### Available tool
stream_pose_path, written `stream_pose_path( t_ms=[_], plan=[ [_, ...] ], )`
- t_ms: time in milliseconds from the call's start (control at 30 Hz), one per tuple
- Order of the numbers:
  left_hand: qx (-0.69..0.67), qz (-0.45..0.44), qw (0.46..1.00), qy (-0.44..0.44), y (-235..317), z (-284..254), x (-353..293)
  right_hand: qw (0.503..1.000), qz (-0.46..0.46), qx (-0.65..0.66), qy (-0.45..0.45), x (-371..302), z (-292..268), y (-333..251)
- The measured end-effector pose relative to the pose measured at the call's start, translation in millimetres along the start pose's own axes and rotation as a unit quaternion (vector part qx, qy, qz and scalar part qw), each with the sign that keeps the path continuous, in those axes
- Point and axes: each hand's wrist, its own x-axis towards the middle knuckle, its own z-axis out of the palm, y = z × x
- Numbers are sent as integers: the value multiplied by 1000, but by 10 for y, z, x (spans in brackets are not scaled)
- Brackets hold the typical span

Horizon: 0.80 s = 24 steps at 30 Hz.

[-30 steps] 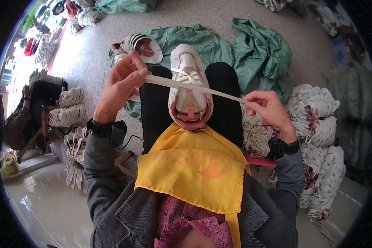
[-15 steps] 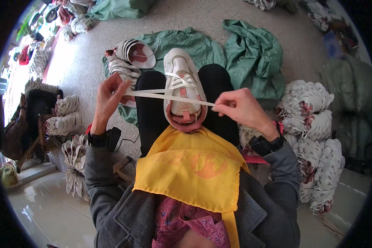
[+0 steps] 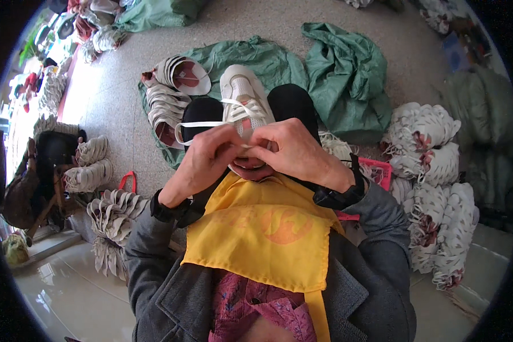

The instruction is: Manually assemble shoe components by inserting and tying laces through eyelets of a sneaker.

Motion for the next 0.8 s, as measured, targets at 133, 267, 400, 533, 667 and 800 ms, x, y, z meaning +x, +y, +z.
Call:
stream_pose_path(
  t_ms=[133,267,400,533,667,800],
  plan=[
    [-93,-126,987,19,-132,-19,-67,995,-79,-61,-7,-58,7,140],
    [-138,-167,975,40,-140,19,-47,963,-200,-181,22,-99,170,247],
    [-137,-165,975,60,-146,82,-1,937,-280,-208,32,-81,286,346],
    [-89,-160,976,119,-209,194,30,939,-283,-173,93,-78,318,332],
    [-53,-170,977,120,-145,207,52,939,-285,-146,128,-74,289,331],
    [20,-176,979,103,-67,163,103,939,-284,-135,138,-80,267,323]
  ],
)
